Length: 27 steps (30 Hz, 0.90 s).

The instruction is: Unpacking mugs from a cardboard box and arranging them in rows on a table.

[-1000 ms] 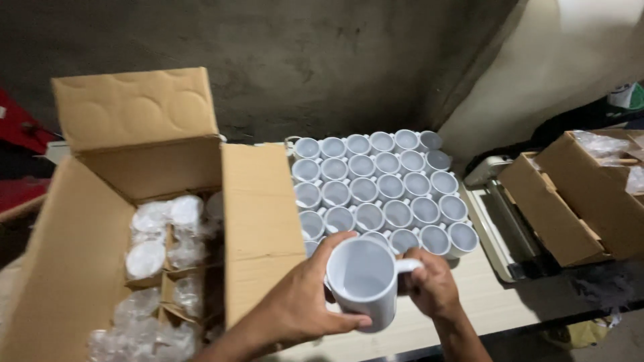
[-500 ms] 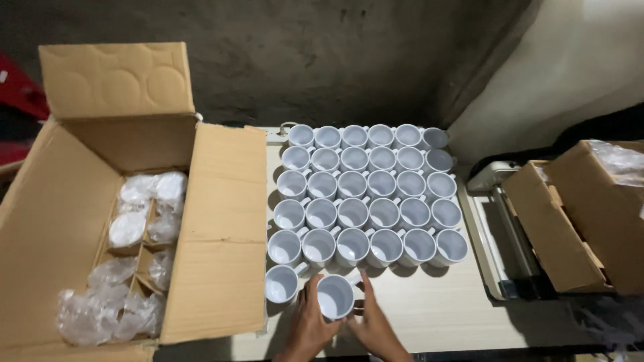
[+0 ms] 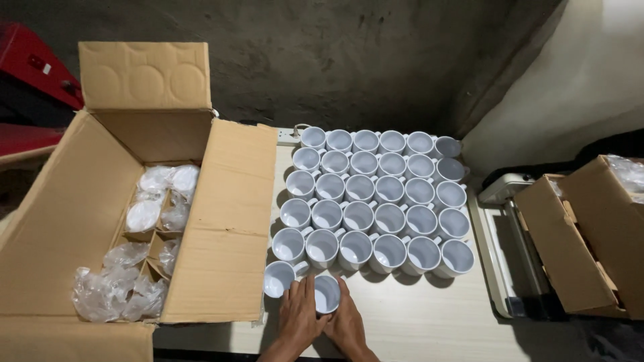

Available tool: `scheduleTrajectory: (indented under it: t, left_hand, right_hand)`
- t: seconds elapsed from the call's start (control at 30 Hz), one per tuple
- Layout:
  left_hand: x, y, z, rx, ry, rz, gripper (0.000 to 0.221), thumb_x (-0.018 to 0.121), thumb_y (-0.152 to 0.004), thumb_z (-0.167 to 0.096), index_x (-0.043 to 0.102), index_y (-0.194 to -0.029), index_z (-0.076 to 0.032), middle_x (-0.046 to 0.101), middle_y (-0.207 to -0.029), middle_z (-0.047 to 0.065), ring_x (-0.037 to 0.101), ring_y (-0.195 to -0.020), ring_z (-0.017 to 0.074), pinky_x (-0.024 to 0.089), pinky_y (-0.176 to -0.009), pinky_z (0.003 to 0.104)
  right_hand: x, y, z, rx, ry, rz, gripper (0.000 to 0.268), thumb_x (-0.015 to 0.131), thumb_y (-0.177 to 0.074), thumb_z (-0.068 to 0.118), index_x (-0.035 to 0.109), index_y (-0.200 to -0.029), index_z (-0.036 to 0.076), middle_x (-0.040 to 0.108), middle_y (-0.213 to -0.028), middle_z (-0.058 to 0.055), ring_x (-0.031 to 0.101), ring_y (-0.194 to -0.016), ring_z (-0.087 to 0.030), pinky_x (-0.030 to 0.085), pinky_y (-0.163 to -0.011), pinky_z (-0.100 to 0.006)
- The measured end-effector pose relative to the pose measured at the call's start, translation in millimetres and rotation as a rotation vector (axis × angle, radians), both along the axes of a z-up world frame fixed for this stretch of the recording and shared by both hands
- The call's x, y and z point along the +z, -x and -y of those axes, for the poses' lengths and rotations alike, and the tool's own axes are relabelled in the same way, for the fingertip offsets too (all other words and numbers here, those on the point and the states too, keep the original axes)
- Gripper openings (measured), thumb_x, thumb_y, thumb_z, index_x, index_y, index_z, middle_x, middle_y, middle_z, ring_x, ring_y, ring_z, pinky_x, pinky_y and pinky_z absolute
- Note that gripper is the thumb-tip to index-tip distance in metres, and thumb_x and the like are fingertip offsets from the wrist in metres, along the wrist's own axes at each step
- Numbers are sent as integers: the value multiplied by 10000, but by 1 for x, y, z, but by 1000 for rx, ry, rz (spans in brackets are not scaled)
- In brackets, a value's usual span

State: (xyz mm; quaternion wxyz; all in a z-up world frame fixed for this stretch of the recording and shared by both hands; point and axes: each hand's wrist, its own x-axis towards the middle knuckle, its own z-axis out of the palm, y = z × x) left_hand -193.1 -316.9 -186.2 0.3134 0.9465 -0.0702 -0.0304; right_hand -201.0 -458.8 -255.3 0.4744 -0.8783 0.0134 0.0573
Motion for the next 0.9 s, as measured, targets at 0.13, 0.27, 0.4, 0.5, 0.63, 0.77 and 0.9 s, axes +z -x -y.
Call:
scheduleTrajectory:
  t: [0.13, 0.27, 0.4, 0.5, 0.63, 0.77, 0.9]
  left_hand:
    - [20, -4, -4, -8, -119, -51, 992, 894, -682, -294, 360, -1461, 12, 457, -1434, 191, 445, -1263, 378, 341, -1040, 529]
    - [15, 2, -19, 53, -114, 98, 991, 893, -668, -289, 380, -1465, 1, 427, -1439, 246, 395, -1312, 440, 256, -1083, 608]
    - [-37, 7, -38, -14, -46, 152, 895, 824, -766, -226, 347, -1484, 13, 423, -1398, 272, 376, -1339, 452, 214, -1127, 622]
    - [-55, 7, -44, -63, 7, 142, 907, 790, -775, -171, 299, -1512, 25, 393, -1428, 281, 367, -1329, 458, 239, -1113, 595]
    - [-59, 6, -45, -88, 102, 124, 978, 786, -741, -130, 238, -1534, 36, 349, -1470, 300, 364, -1313, 483, 264, -1084, 586]
    - [-57, 5, -48, -99, 158, 109, 1017, 780, -729, -109, 202, -1551, 45, 319, -1484, 318, 359, -1310, 498, 258, -1087, 587]
    - [-39, 6, -51, -116, 102, 0, 1006, 768, -759, -130, 170, -1550, 35, 284, -1515, 330, 303, -1355, 523, 227, -1111, 605]
  right_hand:
    - [-3, -4, 3, 34, 26, 109, 1031, 845, -668, 63, 275, -1527, 83, 603, -1301, -212, 629, -1160, -386, 544, -913, -420]
    - [19, -17, 5, 105, 37, 302, 1060, 865, -618, 21, 317, -1522, 92, 604, -1346, -205, 603, -1180, -413, 544, -903, -427]
    - [22, -22, 7, 138, 73, 162, 1099, 901, -611, 37, 309, -1528, 163, 565, -1383, -190, 633, -1145, -384, 551, -894, -423]
    - [16, -26, 8, 151, 85, 113, 1094, 898, -649, 46, 300, -1553, 192, 564, -1399, -180, 656, -1134, -366, 566, -889, -412]
    - [13, -27, 5, 175, 64, 199, 1113, 906, -622, 28, 299, -1543, 171, 563, -1403, -204, 622, -1180, -398, 570, -894, -414]
    - [21, -27, 0, 183, 129, 139, 1112, 896, -638, 32, 291, -1559, 182, 574, -1403, -178, 625, -1192, -380, 563, -899, -418]
    - [42, -30, -18, 141, 161, 108, 1112, 886, -631, 12, 281, -1552, 160, 549, -1439, -169, 624, -1198, -371, 558, -906, -411]
